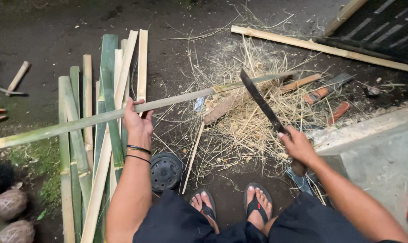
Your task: The person splits and strips a piece of bamboo by hand using a machete while sitting on the ground. They use the tool to remove the outer green layer and then thin the strip by peeling away layers from the inside.
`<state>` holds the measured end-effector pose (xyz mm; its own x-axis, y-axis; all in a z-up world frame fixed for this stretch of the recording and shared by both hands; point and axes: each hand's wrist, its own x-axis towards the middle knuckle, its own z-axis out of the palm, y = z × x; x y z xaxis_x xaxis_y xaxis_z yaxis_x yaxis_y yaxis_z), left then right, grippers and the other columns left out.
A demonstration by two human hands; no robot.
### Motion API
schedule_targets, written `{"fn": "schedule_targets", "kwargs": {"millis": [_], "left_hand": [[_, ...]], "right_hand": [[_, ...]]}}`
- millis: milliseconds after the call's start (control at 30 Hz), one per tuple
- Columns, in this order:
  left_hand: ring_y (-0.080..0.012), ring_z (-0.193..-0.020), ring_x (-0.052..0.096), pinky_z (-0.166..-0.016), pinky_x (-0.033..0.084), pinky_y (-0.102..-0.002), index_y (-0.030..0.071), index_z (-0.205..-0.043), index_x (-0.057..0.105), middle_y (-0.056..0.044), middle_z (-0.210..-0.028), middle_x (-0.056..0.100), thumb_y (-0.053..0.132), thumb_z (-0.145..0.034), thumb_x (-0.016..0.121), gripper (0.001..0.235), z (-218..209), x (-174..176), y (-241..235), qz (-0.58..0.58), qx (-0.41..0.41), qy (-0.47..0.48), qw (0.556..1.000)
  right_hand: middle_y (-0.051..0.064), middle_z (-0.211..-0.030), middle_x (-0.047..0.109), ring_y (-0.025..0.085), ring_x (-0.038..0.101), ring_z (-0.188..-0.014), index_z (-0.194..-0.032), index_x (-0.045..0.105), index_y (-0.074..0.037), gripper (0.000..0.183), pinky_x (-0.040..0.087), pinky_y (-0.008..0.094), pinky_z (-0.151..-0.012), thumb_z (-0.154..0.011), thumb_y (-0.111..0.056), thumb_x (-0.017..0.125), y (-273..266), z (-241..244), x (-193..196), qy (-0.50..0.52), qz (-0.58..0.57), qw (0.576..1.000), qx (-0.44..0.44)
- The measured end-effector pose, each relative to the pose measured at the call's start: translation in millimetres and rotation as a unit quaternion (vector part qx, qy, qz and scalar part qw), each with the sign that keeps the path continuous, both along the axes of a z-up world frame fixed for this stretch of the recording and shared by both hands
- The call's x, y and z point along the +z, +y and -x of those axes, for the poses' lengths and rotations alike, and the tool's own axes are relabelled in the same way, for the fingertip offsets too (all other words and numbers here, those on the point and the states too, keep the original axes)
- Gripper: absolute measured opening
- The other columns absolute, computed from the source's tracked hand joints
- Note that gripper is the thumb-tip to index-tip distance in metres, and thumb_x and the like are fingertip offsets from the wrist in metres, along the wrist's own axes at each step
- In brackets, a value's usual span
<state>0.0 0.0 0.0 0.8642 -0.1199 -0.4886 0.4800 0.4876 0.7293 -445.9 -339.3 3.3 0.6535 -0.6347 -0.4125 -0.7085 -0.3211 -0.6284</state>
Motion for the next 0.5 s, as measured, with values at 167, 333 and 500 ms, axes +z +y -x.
{"fn": "schedule_targets", "kwargs": {"millis": [167,333,500], "left_hand": [[-0.0348,-0.120,0.059,-0.113,0.049,-0.059,0.006,-0.093,0.058,-0.017,-0.116,0.064,0.035,-0.104,0.055,0.031,29,-34,0,0.088,0.027,0.094,0.991],[-0.0256,-0.132,0.054,-0.119,0.043,-0.047,0.015,-0.104,0.063,-0.004,-0.129,0.064,0.017,-0.098,0.066,0.006,81,-39,-41,0.189,-0.120,0.008,0.975],[-0.0211,-0.132,0.052,-0.118,0.041,-0.041,0.014,-0.115,0.066,-0.001,-0.133,0.061,0.018,-0.098,0.066,0.017,99,-44,-50,0.232,-0.159,0.010,0.959]], "right_hand": [[0.007,-0.069,0.061,0.016,0.060,-0.052,-0.102,0.055,-0.003,0.025,0.051,0.033,-0.043,-0.101,-0.027,0.058,86,16,-69,-0.188,-0.146,0.957,-0.166],[0.010,-0.072,0.061,0.022,0.059,-0.050,-0.103,0.053,-0.004,0.026,0.051,0.037,-0.043,-0.101,-0.030,0.054,100,48,-133,-0.176,-0.267,0.909,-0.268],[0.018,-0.083,0.073,0.027,0.070,-0.069,-0.105,0.068,0.003,0.039,0.054,0.039,-0.065,-0.105,-0.036,0.065,75,58,-151,0.047,0.003,0.994,-0.101]]}}
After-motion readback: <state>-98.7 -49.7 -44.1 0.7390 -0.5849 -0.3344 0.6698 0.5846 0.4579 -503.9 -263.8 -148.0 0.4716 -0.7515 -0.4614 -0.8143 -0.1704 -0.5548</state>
